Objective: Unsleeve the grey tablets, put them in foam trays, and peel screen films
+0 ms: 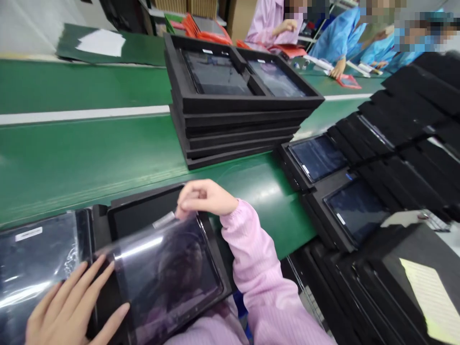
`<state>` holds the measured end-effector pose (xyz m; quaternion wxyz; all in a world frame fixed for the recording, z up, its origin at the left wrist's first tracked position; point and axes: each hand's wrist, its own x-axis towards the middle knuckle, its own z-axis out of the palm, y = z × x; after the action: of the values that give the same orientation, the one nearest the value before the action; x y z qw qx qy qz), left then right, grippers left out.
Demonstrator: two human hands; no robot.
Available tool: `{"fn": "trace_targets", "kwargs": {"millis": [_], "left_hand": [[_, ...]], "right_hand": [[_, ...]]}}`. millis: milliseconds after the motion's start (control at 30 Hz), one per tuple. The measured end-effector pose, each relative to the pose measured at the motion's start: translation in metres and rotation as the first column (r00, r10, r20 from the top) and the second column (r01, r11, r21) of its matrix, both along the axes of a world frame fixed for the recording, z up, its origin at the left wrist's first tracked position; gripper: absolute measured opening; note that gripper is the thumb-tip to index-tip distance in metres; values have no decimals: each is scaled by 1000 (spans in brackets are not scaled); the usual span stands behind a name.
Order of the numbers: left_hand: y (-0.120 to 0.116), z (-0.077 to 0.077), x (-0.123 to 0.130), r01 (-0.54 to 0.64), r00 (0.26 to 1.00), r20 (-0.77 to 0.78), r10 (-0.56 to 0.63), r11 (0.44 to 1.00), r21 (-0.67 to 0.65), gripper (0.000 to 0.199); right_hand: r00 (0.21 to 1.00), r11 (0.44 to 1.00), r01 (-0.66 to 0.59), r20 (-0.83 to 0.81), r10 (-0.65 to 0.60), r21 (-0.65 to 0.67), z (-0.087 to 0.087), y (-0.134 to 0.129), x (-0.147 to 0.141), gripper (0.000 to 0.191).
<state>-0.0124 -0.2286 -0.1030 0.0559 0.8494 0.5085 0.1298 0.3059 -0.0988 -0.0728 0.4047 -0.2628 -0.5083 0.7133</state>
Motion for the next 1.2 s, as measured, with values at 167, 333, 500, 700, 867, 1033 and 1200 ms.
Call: {"fn": "trace_targets", "kwargs": {"millis": [167, 333, 500, 700, 867, 1033, 1200], "left_hand": [[0, 6, -3, -19, 998, 50, 23, 997, -70, 70], [0, 12, -1, -4, 999, 50, 7, 997, -72, 62], [2, 14, 1, -13, 999, 33, 15, 998, -62, 58], [2, 15, 1, -21, 1000, 2, 21, 999, -46, 55], [3, 14, 1, -39, 999, -3, 39, 998, -45, 55], [2, 13, 4, -81, 997, 1, 81, 996, -31, 54], [4, 18, 6, -57, 998, -28, 55, 996, -71, 50]], "right_hand": [[911, 966, 230, 322, -258, 120, -2, 24, -24, 6], [665, 952, 50, 701, -257, 302, 26, 25, -24, 8], [595, 974, -57, 791, -144, 220, 45, 16, -11, 24], [891, 963, -125, 453, 3, 240, 38, 15, -23, 33], [959, 992, -1, 280, -35, 127, 40, 10, -49, 23], [955, 991, 123, 276, -106, -46, 30, 17, -61, 13], [963, 979, 152, 243, -116, -138, 13, 31, -60, 20]]}}
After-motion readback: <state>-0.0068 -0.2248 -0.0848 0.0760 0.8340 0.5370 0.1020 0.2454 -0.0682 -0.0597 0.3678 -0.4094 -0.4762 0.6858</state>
